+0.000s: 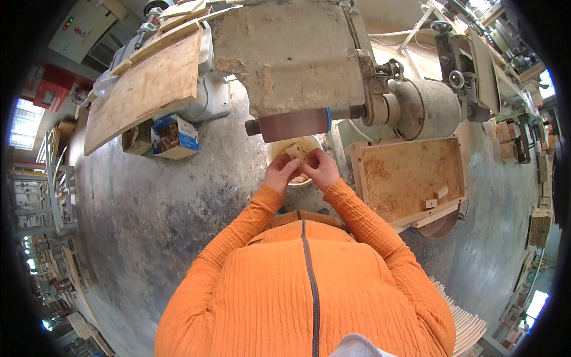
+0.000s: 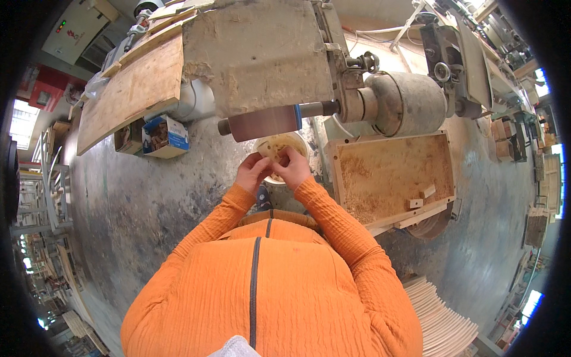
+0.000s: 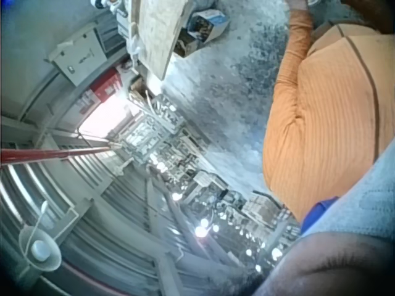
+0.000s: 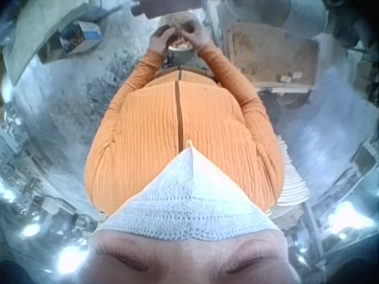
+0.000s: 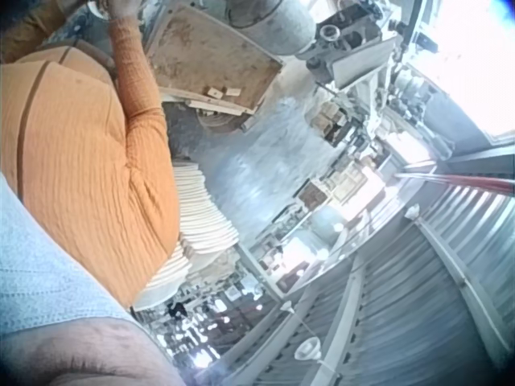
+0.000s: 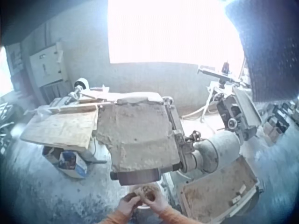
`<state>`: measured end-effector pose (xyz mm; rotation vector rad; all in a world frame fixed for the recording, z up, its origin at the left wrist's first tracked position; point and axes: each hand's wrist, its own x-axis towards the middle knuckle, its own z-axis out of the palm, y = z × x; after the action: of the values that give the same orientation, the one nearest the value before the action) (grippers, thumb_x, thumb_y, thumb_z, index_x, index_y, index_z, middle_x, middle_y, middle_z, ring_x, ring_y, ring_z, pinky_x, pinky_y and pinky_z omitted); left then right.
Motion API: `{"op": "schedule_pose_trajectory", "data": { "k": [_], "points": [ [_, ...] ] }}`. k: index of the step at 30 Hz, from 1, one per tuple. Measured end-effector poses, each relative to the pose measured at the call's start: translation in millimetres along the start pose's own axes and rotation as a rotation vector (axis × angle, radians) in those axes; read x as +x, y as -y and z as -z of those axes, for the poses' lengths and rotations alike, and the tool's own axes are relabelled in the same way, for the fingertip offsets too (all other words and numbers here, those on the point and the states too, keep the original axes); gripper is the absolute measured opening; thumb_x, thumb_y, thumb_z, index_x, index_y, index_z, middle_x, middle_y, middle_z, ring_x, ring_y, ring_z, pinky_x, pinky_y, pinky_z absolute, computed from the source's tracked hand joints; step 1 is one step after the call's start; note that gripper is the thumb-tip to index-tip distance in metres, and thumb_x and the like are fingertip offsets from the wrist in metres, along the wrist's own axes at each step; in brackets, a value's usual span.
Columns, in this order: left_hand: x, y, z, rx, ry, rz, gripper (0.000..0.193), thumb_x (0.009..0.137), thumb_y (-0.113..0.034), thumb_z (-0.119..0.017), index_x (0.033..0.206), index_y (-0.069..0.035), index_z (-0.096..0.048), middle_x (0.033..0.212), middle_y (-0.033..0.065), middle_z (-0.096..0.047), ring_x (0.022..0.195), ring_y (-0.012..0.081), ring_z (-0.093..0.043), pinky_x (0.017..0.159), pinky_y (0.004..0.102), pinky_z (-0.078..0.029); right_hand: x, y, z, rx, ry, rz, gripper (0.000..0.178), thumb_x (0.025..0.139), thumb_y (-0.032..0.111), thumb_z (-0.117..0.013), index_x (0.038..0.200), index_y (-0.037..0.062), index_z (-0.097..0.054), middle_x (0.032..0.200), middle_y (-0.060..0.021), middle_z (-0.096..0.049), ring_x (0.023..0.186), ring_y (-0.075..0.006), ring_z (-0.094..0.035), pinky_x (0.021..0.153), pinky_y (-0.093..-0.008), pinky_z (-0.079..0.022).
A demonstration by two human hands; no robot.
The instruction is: The person repeatedly picks up small wooden blocks and presses them against a belt sander to smooth their edges. After sanding, the blocks are placed into a large rotating drum. The person continues this cycle throughout the clip.
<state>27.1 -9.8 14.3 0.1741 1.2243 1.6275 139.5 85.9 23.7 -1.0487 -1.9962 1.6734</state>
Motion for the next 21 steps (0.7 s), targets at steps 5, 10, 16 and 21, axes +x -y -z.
{"op": "schedule_pose_trajectory", "data": {
  "k": [5,10,16,21],
  "points": [
    [8.7,-4.7,6.4,-0.072,0.012,0.087,0.031,0.085,-0.015,-0.06,0.107,0.004,-0.053,0.093,0.0106,-0.061,0.078,0.0171,-0.061,0.068,0.0251,-0.052,2.3,-4.5,1.5,0.128,0.053,0.005,0.039,0.077,0.028,-0.067,0.095,-0.0048,-0.056,0.074,-0.0069,-0.059,0.06,-0.0125,-0.056,0.056,-0.0243,-0.047],
    [15.7,-2.8,9.5,-0.119,-0.011,0.143,0.026,0.086,-0.017,-0.058,0.101,0.003,-0.054,0.092,0.0106,-0.06,0.081,0.0176,-0.06,0.07,0.0271,-0.051,13.5,4.5,4.4,0.478,0.22,-0.329,0.032,0.079,0.028,-0.064,0.088,-0.0021,-0.06,0.074,-0.0058,-0.059,0.058,-0.0108,-0.055,0.053,-0.0224,-0.048],
    [24.2,-11.7,2.8,-0.102,-0.03,0.113,0.025,0.084,-0.016,-0.059,0.1,0.003,-0.055,0.09,0.0095,-0.06,0.08,0.0164,-0.059,0.07,0.0265,-0.05,26.4,2.3,-2.7,0.554,0.093,-0.367,0.03,0.08,0.026,-0.062,0.084,-0.004,-0.06,0.075,-0.0075,-0.06,0.056,-0.0114,-0.056,0.048,-0.022,-0.047],
    [13.5,-2.1,5.2,-0.086,-0.024,0.034,0.028,0.083,-0.015,-0.061,0.102,0.005,-0.055,0.094,0.0104,-0.061,0.078,0.0163,-0.061,0.068,0.0251,-0.052,15.5,-2.8,-8.3,0.495,0.085,-0.22,0.03,0.078,0.023,-0.064,0.089,-0.0046,-0.058,0.077,-0.0072,-0.06,0.061,-0.0113,-0.057,0.052,-0.0227,-0.048]
  ]
}}
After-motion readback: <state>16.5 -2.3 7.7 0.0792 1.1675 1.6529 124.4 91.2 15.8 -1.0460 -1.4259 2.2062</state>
